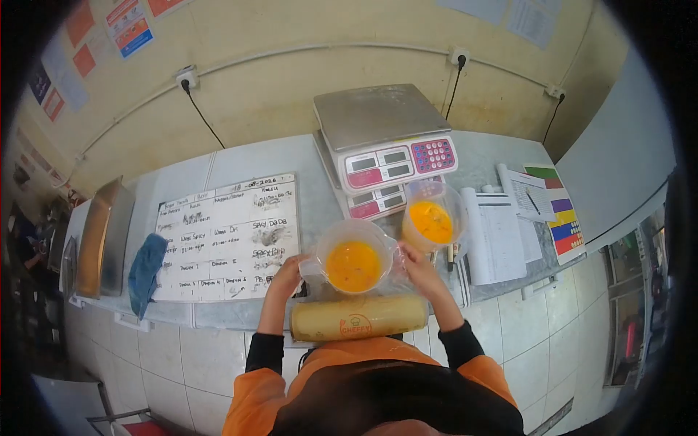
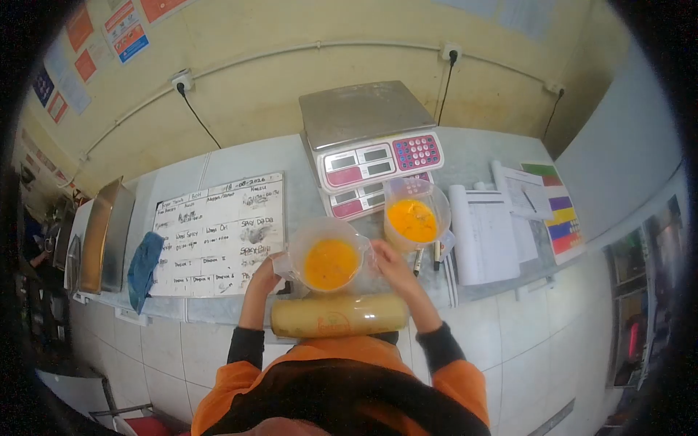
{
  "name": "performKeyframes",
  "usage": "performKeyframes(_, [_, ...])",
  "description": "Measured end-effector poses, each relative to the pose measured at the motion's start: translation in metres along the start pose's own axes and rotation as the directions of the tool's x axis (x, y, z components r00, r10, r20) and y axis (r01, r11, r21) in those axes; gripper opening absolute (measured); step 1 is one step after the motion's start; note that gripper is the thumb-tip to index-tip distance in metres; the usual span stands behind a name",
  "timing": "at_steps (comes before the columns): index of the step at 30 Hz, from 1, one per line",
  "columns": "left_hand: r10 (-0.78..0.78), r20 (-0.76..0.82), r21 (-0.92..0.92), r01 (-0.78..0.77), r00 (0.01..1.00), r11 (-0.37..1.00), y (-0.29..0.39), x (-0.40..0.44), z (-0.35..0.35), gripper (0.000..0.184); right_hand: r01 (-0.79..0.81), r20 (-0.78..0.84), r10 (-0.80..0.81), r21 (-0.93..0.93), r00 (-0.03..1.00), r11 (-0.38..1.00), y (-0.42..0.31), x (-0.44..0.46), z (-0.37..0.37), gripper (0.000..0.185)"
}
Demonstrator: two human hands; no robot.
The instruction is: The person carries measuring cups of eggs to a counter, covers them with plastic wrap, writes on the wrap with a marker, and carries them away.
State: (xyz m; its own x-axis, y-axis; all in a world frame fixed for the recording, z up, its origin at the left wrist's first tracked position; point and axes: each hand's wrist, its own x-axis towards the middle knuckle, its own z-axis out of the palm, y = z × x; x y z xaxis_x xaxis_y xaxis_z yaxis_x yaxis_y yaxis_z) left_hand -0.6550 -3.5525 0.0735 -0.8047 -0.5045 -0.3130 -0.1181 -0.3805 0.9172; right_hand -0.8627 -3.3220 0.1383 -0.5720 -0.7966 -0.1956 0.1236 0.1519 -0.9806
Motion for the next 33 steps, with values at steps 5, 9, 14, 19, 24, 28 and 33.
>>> performKeyframes(5, [0.119, -0.309, 0.085, -0.097, 0.944, 0.992, -0.003, -0.081, 0.008, 0.019, 0.322, -0.477, -0.524, -0.443, 0.706, 0.837, -0.010, -0.062, 0.020, 0.019])
performKeyframes(9, [0.398, -0.340, 0.424, -0.239, 0.852, 0.873, -0.032, -0.132, 0.015, 0.016, 0.770, 0.330, -0.725, -0.475, 0.605, 0.426, -0.020, -0.081, 0.058, 0.026])
performKeyframes(14, [0.558, -0.307, 0.696, -0.217, 0.771, 0.684, -0.058, -0.147, 0.030, 0.021, 0.799, 0.752, -0.360, -0.355, 0.553, 0.486, -0.025, -0.054, 0.144, 0.032])
performKeyframes(19, [0.522, -0.487, 0.708, -0.033, 0.700, 0.705, -0.045, -0.141, 0.066, 0.013, 0.796, 0.815, -0.124, -0.499, 0.565, 0.343, -0.008, -0.032, 0.151, 0.030])
performKeyframes(24, [0.616, -0.568, 0.755, 0.049, 0.545, 0.653, -0.061, -0.126, 0.077, 0.008, 0.803, 0.835, -0.109, -0.471, 0.539, 0.365, -0.009, -0.016, 0.145, 0.022])
performKeyframes(28, [0.656, -0.607, 0.762, 0.094, 0.450, 0.640, -0.064, -0.115, 0.082, 0.010, 0.842, 0.818, -0.283, -0.384, 0.500, 0.379, 0.005, -0.008, 0.149, 0.013])
performKeyframes(33, [0.666, -0.637, 0.749, 0.110, 0.387, 0.653, -0.058, -0.106, 0.082, 0.010, 0.586, 0.821, -0.200, -0.190, 0.535, 0.788, -0.015, -0.015, 0.149, 0.010])
